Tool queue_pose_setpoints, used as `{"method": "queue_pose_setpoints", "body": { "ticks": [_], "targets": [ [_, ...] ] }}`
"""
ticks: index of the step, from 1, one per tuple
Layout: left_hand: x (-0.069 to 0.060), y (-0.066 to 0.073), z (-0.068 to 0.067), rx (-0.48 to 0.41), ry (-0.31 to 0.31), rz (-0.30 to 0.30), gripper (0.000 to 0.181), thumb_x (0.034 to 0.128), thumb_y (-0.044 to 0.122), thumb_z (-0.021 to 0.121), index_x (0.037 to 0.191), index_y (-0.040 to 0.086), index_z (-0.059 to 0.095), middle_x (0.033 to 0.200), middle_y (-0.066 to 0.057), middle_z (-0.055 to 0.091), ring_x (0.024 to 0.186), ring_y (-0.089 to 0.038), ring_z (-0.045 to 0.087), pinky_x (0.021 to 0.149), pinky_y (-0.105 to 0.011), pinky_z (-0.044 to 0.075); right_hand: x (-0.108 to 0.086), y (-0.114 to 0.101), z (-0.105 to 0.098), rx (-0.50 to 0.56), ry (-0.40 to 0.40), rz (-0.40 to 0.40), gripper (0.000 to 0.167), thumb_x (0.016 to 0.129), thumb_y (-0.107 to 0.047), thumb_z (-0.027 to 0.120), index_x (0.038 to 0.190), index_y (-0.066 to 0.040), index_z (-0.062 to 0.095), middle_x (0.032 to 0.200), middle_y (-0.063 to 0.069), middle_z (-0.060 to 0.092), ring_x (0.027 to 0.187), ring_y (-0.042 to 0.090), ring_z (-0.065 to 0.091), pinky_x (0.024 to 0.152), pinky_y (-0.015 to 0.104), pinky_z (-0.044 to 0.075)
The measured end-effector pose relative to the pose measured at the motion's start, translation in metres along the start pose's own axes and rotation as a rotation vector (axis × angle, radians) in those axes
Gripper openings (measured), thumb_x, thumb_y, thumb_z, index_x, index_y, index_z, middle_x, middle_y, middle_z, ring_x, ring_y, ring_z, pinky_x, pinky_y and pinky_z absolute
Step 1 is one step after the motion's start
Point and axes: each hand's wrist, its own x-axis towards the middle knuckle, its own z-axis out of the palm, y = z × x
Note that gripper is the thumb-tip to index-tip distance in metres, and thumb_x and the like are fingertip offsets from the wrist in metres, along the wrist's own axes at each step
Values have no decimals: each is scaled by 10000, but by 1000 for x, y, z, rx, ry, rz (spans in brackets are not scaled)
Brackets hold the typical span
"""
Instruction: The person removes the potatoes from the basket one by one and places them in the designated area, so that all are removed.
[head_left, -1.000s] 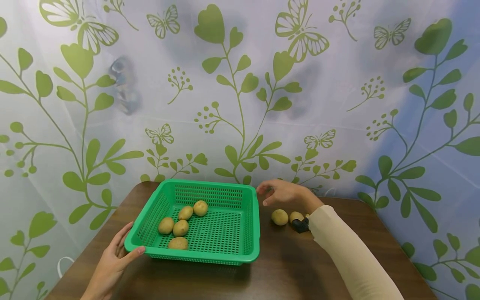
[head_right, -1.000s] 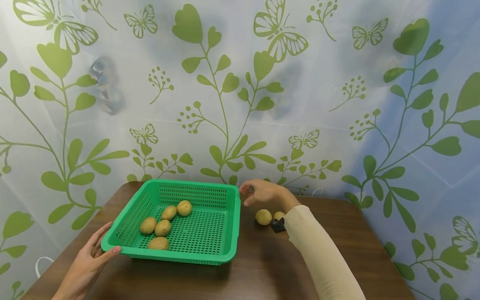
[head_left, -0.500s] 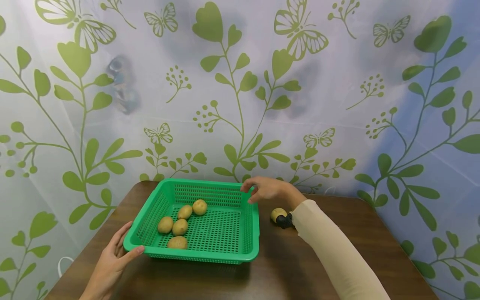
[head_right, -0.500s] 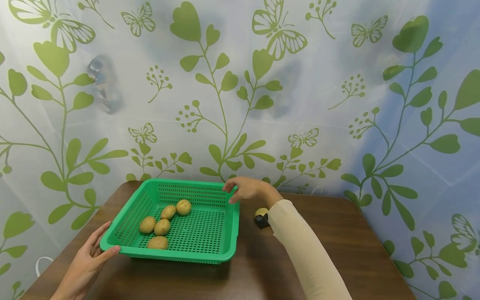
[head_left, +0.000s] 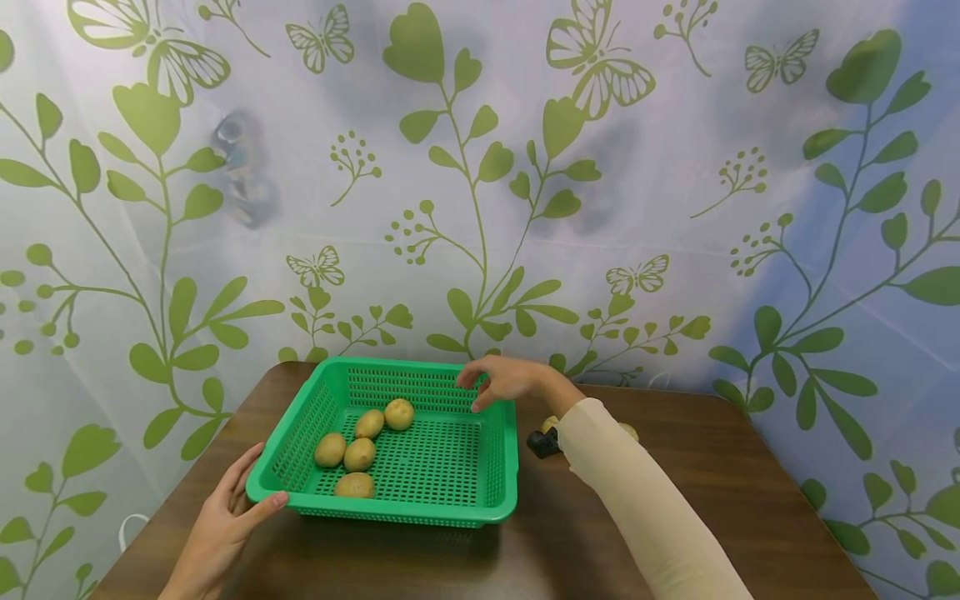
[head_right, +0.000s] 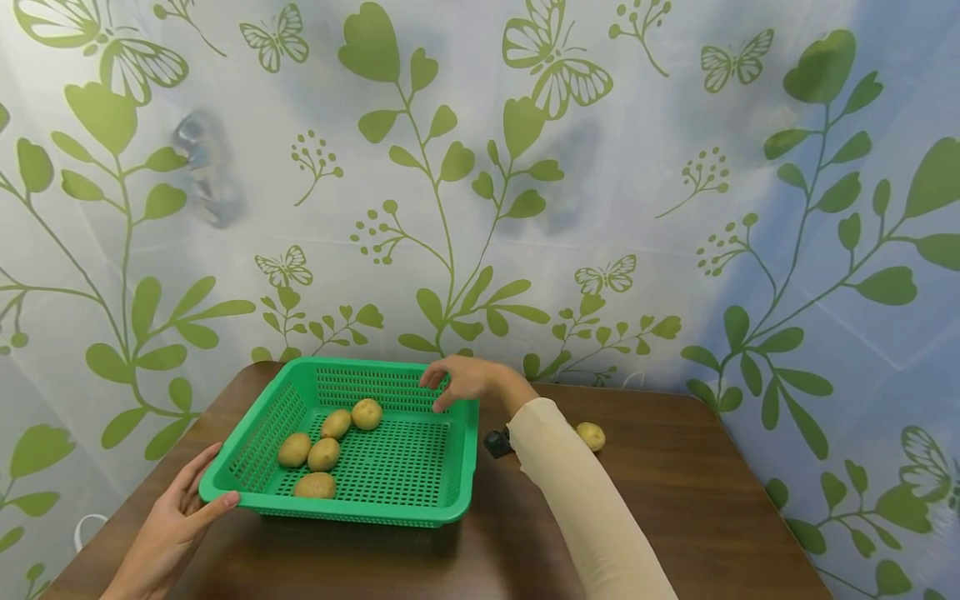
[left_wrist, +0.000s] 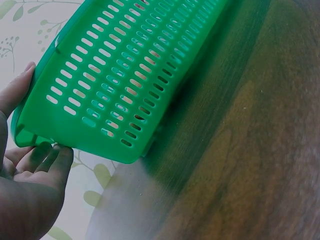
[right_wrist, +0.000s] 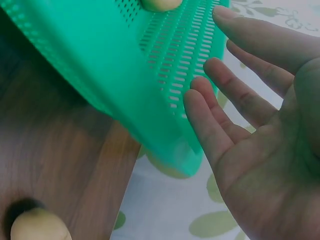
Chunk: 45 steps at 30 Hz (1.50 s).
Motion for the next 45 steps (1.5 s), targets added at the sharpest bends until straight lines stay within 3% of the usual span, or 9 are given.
{"method": "queue_pose_setpoints", "body": {
  "ticks": [6,13,20,28,34,39,45],
  "targets": [
    [1,0,1,5,-6,-10,785,1029,12,636,1651,78,162,1623,-98,296,1292,81,470,958,-136,474,11,-5,7,10,-5,-11,499,965,-115,767,1425,-65,582,1381,59,571,1271,388,551,955,365,531],
    [1,1,0,-25,-9,-23,783,1031,3,627,1651,67,153,1583,-18,344,1282,62,491,947,-152,492,25,-14,15,6,-26,-44,470,968,-115,762,1406,-64,597,1409,150,561,1307,396,523,987,384,514],
    [0,-1,-1,-17,-10,-26,784,1034,7,626,1658,108,161,1576,28,347,1273,74,493,941,-155,498,41,-18,29,56,-10,-64,478,968,-111,760,1415,-89,591,1366,48,587,1291,358,537,976,356,513],
    [0,-2,0,2,-1,-56,793,1037,40,638,1660,118,154,1574,25,345,1253,83,501,931,-153,503,64,-16,45,91,2,-91,518,979,-128,752,1452,-51,554,1435,172,542,1295,347,531,969,353,514],
    [0,0,0,-6,-7,-47,790,1038,30,631,1661,131,156,1562,59,357,1259,90,495,937,-147,497,74,-17,53,98,32,-77,524,979,-90,742,1464,-44,549,1431,136,552,1337,320,499,1021,389,489],
    [1,0,0,-16,-9,-51,791,1038,26,630,1661,139,157,1569,44,351,1261,85,495,936,-152,500,84,-12,62,117,44,-51,531,977,-99,747,1466,-72,541,1419,93,549,1327,299,509,990,346,506],
    [2,0,-4,1,-3,-55,796,1035,27,636,1662,147,160,1570,55,354,1254,95,493,927,-146,502,98,-9,74,106,51,-19,621,974,-134,761,1533,-127,490,1503,35,475,1350,277,494,1014,337,493]
  ]
}}
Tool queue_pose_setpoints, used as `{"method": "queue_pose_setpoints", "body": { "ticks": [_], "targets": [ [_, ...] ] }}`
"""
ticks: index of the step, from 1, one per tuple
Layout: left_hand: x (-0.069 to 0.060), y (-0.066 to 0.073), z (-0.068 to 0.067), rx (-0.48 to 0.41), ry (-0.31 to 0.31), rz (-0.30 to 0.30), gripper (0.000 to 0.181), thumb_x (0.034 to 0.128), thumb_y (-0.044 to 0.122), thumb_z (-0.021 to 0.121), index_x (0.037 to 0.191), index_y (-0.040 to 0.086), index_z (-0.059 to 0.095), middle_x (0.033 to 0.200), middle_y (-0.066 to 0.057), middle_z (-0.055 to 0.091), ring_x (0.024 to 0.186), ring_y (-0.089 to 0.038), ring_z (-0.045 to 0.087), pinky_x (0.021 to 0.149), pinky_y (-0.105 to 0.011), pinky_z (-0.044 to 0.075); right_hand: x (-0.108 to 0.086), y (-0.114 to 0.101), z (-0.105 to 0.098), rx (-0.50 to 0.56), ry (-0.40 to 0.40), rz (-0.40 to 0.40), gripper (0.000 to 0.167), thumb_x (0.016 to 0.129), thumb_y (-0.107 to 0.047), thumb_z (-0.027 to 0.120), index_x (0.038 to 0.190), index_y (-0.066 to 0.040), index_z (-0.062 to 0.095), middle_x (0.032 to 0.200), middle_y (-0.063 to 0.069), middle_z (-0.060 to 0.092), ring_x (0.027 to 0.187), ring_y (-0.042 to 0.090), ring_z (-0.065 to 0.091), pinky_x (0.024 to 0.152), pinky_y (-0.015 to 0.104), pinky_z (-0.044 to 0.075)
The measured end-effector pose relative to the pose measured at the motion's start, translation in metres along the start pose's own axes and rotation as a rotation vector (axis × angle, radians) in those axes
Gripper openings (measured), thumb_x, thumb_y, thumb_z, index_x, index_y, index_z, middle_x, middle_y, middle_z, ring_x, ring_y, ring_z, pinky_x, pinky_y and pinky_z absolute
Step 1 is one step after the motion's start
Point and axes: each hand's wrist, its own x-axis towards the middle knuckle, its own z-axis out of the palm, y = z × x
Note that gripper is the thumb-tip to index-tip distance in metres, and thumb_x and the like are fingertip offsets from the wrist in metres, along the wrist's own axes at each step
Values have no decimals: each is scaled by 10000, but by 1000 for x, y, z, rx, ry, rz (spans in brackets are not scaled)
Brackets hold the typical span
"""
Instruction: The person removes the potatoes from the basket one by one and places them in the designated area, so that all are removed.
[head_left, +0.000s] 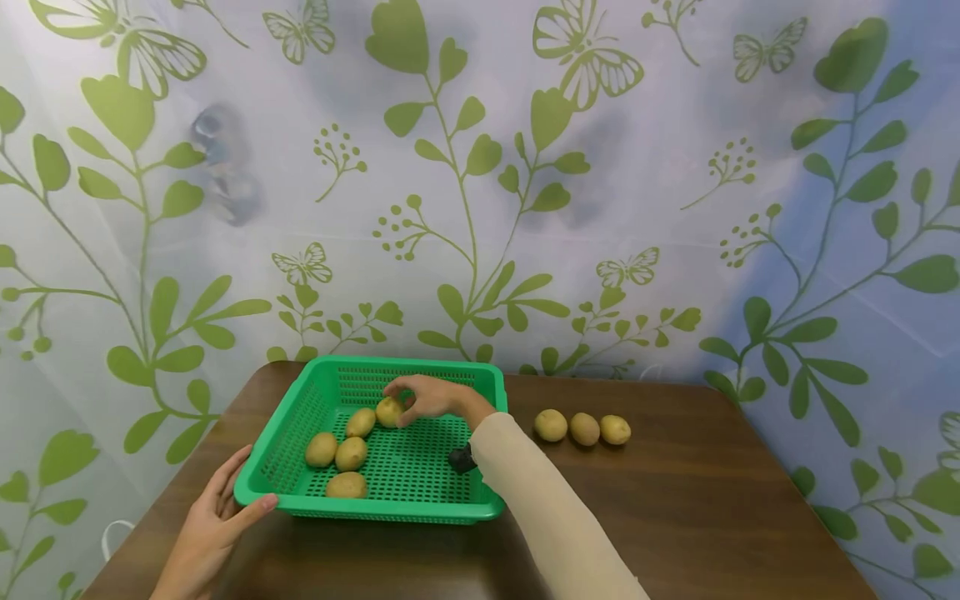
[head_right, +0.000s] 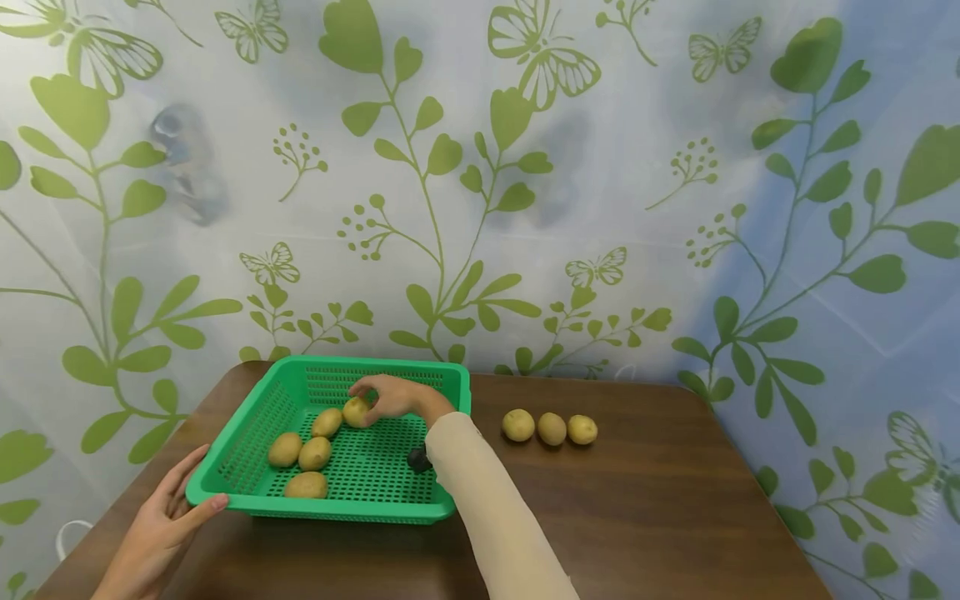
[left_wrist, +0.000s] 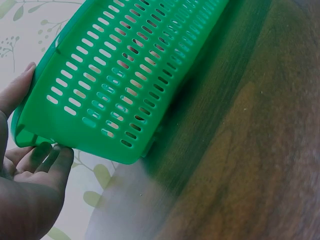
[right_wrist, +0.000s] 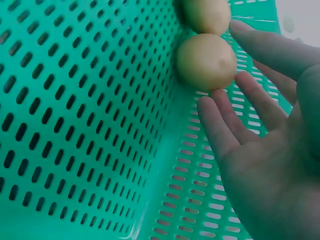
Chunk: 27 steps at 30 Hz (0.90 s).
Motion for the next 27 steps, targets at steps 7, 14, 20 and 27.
{"method": "queue_pose_setpoints", "body": {
  "ticks": [7,14,20,27],
  "targets": [
    [-1,1,-4,7,3,-10,803,1038,40,636,1664,118,140,1543,111,377,1242,121,486,918,-129,495,7,-4,9,-258,-39,-13,678,977,-193,766,1578,-167,453,1615,43,349,1460,218,362,1141,358,384],
    [0,-1,-2,-9,-2,-6,809,1034,26,636,1662,100,132,1536,116,385,1248,108,491,924,-137,497,7,-1,13,-315,17,-12,428,986,-182,750,1389,-158,606,1428,44,532,1316,200,504,1033,312,465],
    [1,0,-2,-18,-5,1,801,1036,23,632,1663,126,145,1573,62,356,1263,97,488,935,-136,491,6,-2,11,-316,2,2,319,991,-197,738,1277,-207,596,1386,13,555,1282,186,520,1002,319,474],
    [0,-1,-1,-36,-9,16,804,1031,-1,627,1658,85,132,1531,112,394,1266,87,493,938,-136,489,-1,-5,3,-258,-76,15,408,1029,-153,683,1422,-95,588,1413,43,548,1297,188,525,979,298,506]
  ]
}}
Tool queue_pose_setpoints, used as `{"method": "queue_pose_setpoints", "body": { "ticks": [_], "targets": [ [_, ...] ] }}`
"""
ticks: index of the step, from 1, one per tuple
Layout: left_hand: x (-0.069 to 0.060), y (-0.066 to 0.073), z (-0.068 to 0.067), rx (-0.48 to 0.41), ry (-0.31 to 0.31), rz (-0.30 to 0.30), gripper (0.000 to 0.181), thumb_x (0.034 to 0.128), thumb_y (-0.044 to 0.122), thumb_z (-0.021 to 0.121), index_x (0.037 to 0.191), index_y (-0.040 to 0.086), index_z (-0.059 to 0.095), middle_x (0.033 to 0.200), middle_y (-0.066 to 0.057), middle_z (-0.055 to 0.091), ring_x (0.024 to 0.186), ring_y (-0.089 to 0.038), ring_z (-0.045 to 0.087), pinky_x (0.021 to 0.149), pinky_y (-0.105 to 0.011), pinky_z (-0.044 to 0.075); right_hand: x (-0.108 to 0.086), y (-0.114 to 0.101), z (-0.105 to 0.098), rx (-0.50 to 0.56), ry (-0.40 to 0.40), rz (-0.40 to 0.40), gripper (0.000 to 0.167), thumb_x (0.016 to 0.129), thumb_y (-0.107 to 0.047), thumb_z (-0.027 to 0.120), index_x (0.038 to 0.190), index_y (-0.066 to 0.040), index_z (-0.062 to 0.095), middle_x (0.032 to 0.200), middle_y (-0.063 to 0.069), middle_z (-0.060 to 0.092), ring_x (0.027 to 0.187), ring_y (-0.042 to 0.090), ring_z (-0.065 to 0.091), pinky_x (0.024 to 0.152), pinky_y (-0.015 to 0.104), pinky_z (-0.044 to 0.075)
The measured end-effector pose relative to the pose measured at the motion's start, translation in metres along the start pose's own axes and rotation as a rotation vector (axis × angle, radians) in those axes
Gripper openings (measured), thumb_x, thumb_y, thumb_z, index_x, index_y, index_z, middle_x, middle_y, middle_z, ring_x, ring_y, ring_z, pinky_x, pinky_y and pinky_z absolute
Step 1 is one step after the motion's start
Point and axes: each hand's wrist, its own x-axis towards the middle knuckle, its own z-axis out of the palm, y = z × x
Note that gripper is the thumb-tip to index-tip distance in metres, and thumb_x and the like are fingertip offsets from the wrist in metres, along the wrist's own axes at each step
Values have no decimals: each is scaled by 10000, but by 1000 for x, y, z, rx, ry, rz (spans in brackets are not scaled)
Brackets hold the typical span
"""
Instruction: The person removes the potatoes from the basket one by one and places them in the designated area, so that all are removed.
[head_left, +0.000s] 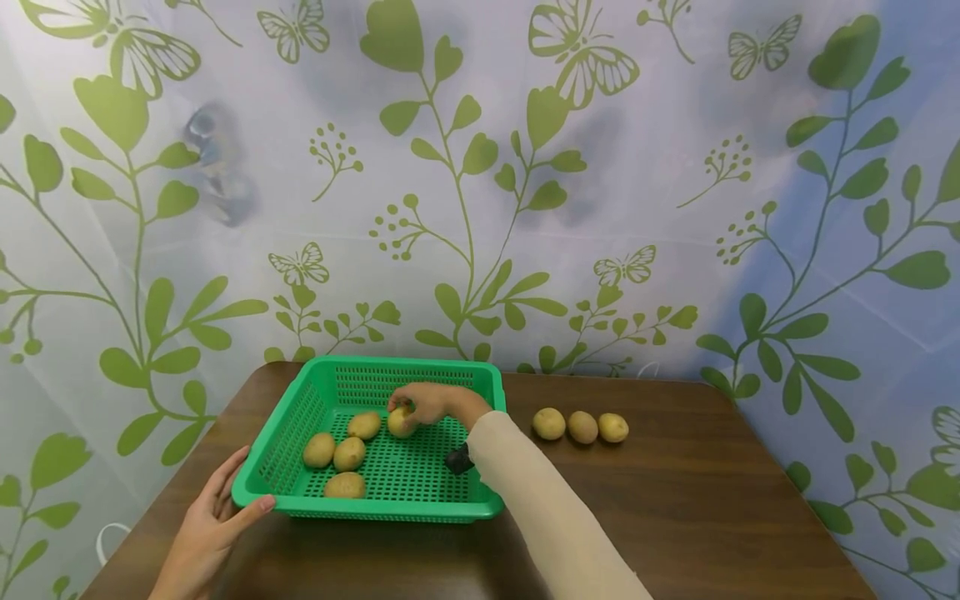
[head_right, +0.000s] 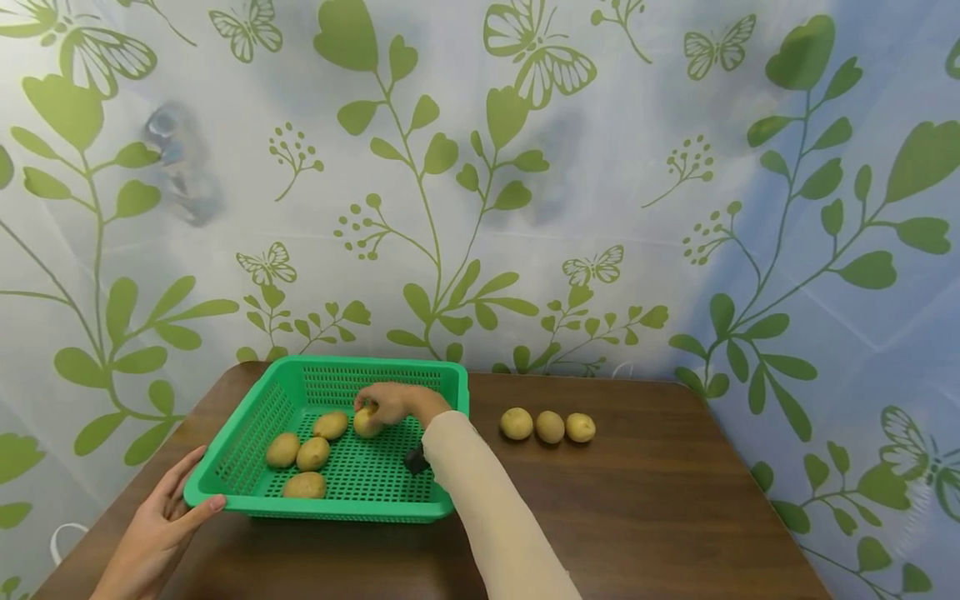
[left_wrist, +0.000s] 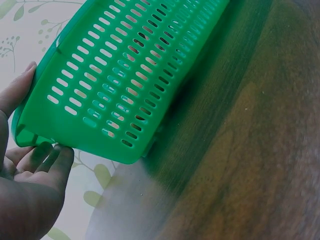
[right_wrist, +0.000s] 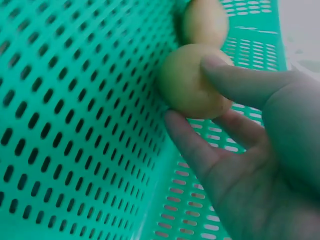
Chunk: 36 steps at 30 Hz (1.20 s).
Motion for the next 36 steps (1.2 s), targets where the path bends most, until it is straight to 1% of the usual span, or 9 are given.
{"method": "queue_pose_setpoints", "body": {
  "ticks": [4,6,10,14,20,25,30,33,36],
  "targets": [
    [0,-1,0,-3,3,2,807,1030,-3,628,1658,77,126,1525,116,397,1264,81,497,937,-139,492,-3,3,-3,149,-32,12,443,1021,-114,688,1447,-63,576,1437,82,522,1271,194,541,865,286,569],
    [0,-1,0,1,3,1,808,1030,-2,629,1658,79,128,1524,116,398,1264,82,497,936,-137,491,-5,3,-5,186,-43,6,451,1021,-114,688,1453,-53,574,1432,98,518,1239,190,554,839,290,582],
    [0,0,0,11,1,-4,803,1033,10,630,1659,92,134,1526,114,398,1263,83,497,932,-136,492,-12,1,-13,188,-53,-23,446,1022,-135,692,1447,-52,584,1402,105,537,1187,183,578,844,293,583],
    [0,1,0,15,0,-11,804,1036,21,630,1661,94,129,1533,107,389,1260,86,497,932,-138,493,-20,-3,-21,186,-61,-48,443,1032,-137,678,1452,-43,575,1386,105,549,1201,207,572,856,290,576],
    [0,2,0,28,-1,-13,807,1034,22,633,1663,99,133,1514,141,396,1249,108,491,925,-134,495,-26,-6,-28,195,-51,-62,423,1041,-124,659,1443,-19,577,1322,77,578,1171,227,580,892,363,578],
    [-1,2,-2,27,-3,3,798,1033,10,629,1658,95,141,1509,139,404,1254,91,499,926,-138,497,-28,-9,-33,212,-47,-76,405,1037,-118,664,1429,-44,593,1319,53,582,1164,193,572,872,305,564],
    [-1,2,-1,32,2,-10,803,1035,25,634,1660,95,134,1513,125,402,1247,86,504,923,-138,497,-32,-11,-38,224,-47,-91,381,1041,-112,652,1414,-50,598,1325,53,577,1170,203,560,871,306,544],
    [-1,2,0,32,7,-16,810,1033,27,638,1659,85,127,1524,106,392,1243,85,507,921,-141,499,-35,-11,-42,204,-39,-94,376,1039,-122,657,1408,-76,606,1338,38,574,1189,191,550,899,308,526],
    [-1,2,1,29,9,-19,813,1034,31,640,1660,88,125,1540,79,378,1244,80,509,921,-144,501,-41,-14,-47,154,-28,-90,387,1035,-147,671,1413,-95,611,1362,32,570,1238,193,529,925,315,509]
  ]
}}
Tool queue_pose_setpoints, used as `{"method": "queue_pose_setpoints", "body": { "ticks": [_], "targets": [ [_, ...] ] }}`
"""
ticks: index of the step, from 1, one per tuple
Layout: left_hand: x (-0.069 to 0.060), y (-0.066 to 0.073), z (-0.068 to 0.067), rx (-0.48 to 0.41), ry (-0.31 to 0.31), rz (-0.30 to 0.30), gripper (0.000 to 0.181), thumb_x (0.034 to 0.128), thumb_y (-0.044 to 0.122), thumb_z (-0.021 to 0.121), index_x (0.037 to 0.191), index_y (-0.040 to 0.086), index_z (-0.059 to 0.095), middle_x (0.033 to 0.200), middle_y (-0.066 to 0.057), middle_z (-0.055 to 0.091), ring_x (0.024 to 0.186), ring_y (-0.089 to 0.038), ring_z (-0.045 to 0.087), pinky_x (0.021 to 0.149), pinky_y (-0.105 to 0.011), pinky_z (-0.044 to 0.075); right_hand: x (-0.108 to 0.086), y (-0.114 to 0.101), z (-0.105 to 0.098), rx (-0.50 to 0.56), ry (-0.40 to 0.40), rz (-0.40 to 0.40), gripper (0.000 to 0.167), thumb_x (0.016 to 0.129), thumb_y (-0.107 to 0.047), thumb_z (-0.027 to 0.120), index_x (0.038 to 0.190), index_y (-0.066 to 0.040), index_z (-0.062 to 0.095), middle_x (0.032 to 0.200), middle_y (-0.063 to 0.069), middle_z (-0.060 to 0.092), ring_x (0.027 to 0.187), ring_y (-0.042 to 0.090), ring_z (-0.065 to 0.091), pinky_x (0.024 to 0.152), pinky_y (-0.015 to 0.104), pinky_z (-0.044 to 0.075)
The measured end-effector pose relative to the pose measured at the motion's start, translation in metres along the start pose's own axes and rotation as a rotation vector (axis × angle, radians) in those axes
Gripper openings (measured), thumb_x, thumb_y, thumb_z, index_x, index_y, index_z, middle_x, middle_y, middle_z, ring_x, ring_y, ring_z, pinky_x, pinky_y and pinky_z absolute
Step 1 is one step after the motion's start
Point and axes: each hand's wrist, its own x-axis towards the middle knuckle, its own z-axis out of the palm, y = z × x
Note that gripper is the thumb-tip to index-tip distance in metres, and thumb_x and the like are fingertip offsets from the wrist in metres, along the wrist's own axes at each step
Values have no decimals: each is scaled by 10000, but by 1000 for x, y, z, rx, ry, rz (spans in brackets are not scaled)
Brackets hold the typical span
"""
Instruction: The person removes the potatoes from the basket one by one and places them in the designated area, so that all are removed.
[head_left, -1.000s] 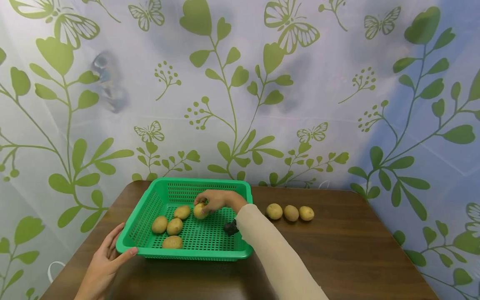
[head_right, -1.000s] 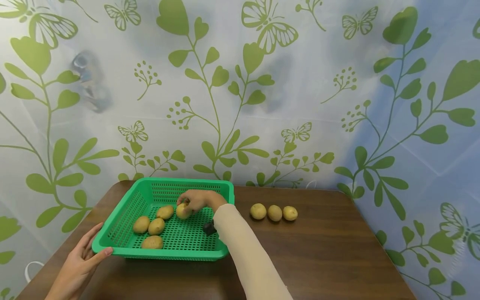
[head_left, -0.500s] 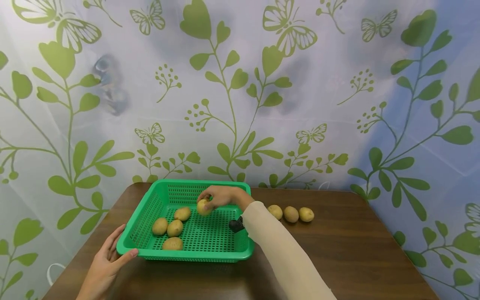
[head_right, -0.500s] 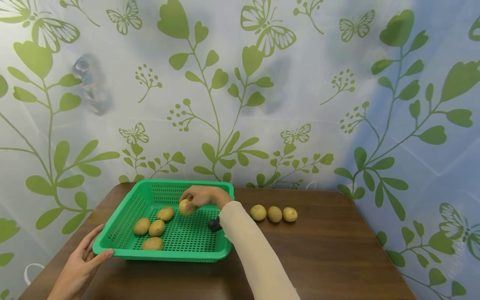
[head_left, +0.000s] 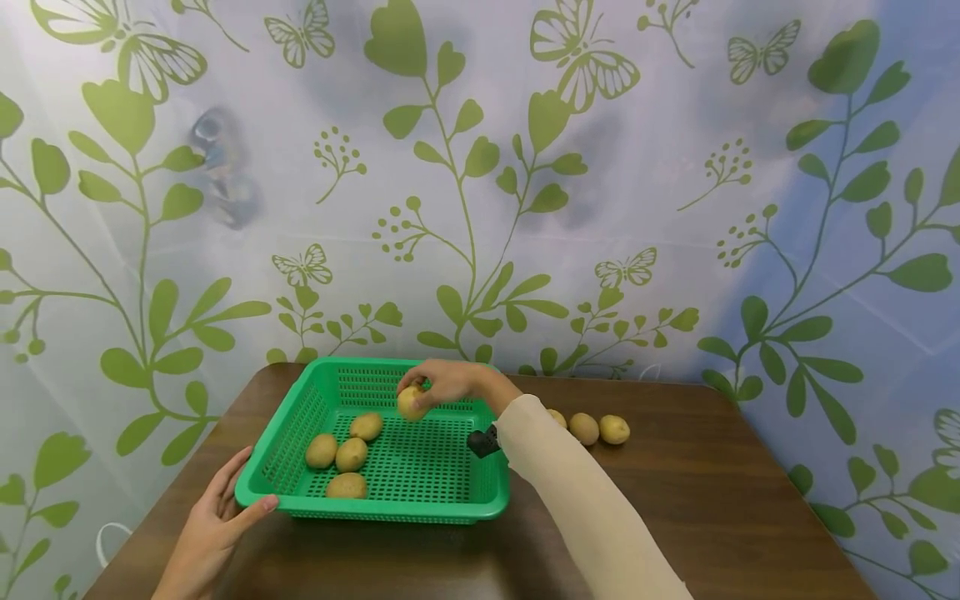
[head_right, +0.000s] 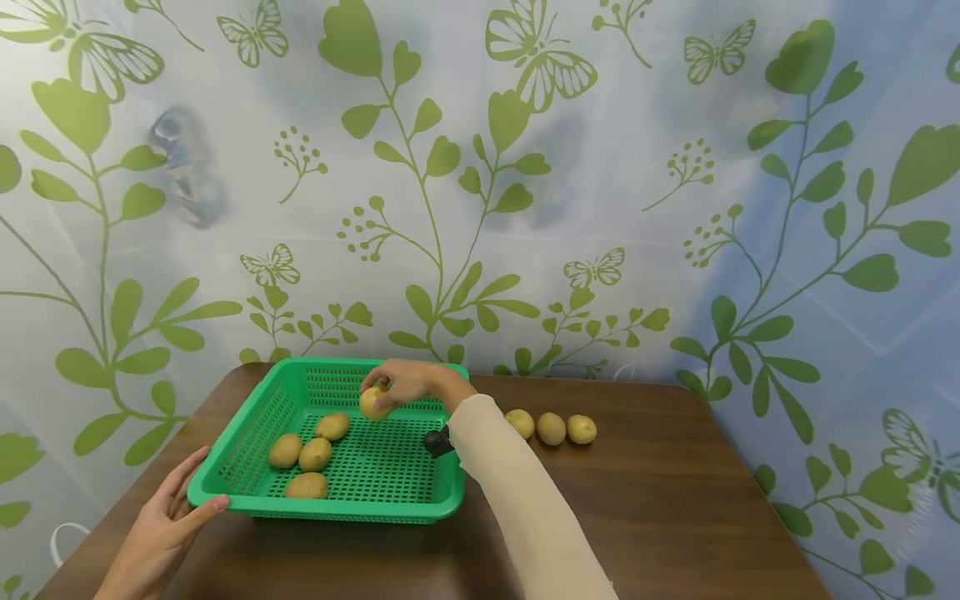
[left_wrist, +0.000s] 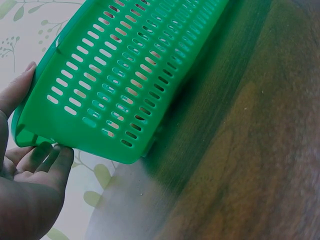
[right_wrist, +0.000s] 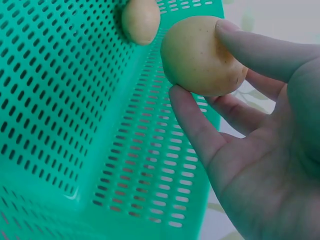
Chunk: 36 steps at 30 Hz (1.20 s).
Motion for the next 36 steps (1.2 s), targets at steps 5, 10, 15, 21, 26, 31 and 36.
{"method": "queue_pose_setpoints", "body": {
  "ticks": [5,10,15,21,26,31,36],
  "targets": [
    [0,0,0,-13,-9,14,807,1034,18,633,1660,89,128,1536,92,383,1255,76,505,931,-145,499,-9,-4,-7,-41,12,10,419,1027,-180,689,1431,-109,603,1386,27,570,1294,202,502,961,323,497],
    [-1,-1,-1,-8,-13,34,796,1029,1,630,1657,94,149,1510,136,405,1257,84,500,932,-141,496,-17,-5,-13,-74,33,26,414,1027,-188,688,1429,-130,606,1385,4,559,1290,182,495,966,330,492],
    [0,-2,0,-15,-16,32,798,1032,-1,624,1658,90,137,1513,142,397,1258,89,495,932,-142,497,-26,-6,-18,-79,44,39,395,1030,-175,680,1417,-142,607,1376,-5,555,1277,172,494,975,336,488],
    [2,-4,0,-29,-11,43,788,1026,-27,619,1649,65,144,1504,142,408,1259,83,493,926,-141,498,-38,-8,-23,-91,51,27,398,1030,-156,679,1416,-93,608,1361,20,569,1285,215,503,1005,369,480],
    [2,-5,0,-34,-6,53,783,1023,-45,612,1645,56,147,1475,171,434,1255,82,499,924,-141,500,-48,-8,-28,-73,57,40,385,1027,-155,687,1402,-113,615,1324,24,577,1244,246,527,943,355,508],
    [1,-5,0,-31,-9,47,789,1025,-29,620,1647,59,143,1472,167,433,1252,84,499,925,-143,501,-59,-7,-33,-82,55,50,376,1033,-147,676,1401,-116,606,1322,31,566,1224,222,526,922,342,515],
    [0,-2,1,-9,-8,39,803,1026,1,635,1652,63,136,1508,127,408,1254,94,492,934,-139,493,-72,-5,-38,-85,54,60,397,1034,-140,671,1420,-102,592,1342,37,562,1221,216,534,943,347,511]
  ]
}}
